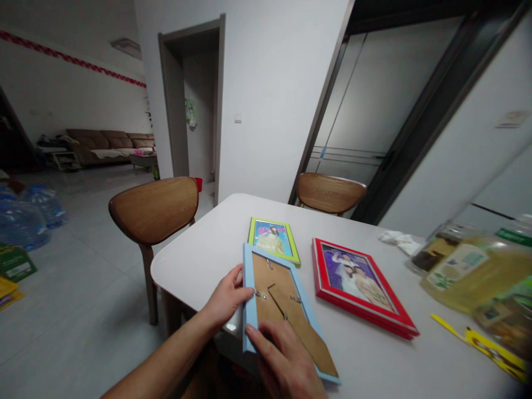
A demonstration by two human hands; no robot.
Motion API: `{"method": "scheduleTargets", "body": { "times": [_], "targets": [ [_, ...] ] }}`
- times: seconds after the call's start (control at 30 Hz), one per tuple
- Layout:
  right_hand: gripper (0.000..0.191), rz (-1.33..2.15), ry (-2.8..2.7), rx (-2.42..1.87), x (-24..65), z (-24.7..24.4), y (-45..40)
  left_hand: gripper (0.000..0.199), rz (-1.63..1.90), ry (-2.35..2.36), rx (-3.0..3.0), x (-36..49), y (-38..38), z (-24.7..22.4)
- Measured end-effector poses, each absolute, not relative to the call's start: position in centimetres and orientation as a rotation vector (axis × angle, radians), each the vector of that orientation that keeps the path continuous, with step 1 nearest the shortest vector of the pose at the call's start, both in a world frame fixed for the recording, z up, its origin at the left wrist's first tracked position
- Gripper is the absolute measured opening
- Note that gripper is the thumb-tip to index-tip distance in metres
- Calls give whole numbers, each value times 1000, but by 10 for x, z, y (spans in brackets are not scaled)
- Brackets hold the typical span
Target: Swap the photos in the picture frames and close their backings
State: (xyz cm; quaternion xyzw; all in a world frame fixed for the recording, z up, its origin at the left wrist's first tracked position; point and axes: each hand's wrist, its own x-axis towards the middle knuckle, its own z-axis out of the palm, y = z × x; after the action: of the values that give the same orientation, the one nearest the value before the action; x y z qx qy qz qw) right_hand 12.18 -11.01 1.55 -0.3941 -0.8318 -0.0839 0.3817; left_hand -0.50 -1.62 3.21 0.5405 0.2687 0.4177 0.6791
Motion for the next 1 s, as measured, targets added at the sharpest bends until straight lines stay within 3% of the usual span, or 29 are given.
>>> {"method": "scheduleTargets", "body": {
  "times": [0.23, 0.53, 0.77, 1.0],
  "targets": [
    [30, -115, -2150, -1151, 104, -1, -91, 63, 862, 1144, 1701, -7, 2, 9],
    [33, 144, -2202, -1218, 117, 4, -91, 59, 842, 1298, 2033, -11, 0, 0],
    [26, -71, -1948, -1614, 189, 2, -65, 60, 771, 1359, 2095, -10, 0, -9],
    [25, -37, -1993, -1862, 202, -3, -47, 58, 764, 1366, 2151, -10, -1, -8]
  ]
}}
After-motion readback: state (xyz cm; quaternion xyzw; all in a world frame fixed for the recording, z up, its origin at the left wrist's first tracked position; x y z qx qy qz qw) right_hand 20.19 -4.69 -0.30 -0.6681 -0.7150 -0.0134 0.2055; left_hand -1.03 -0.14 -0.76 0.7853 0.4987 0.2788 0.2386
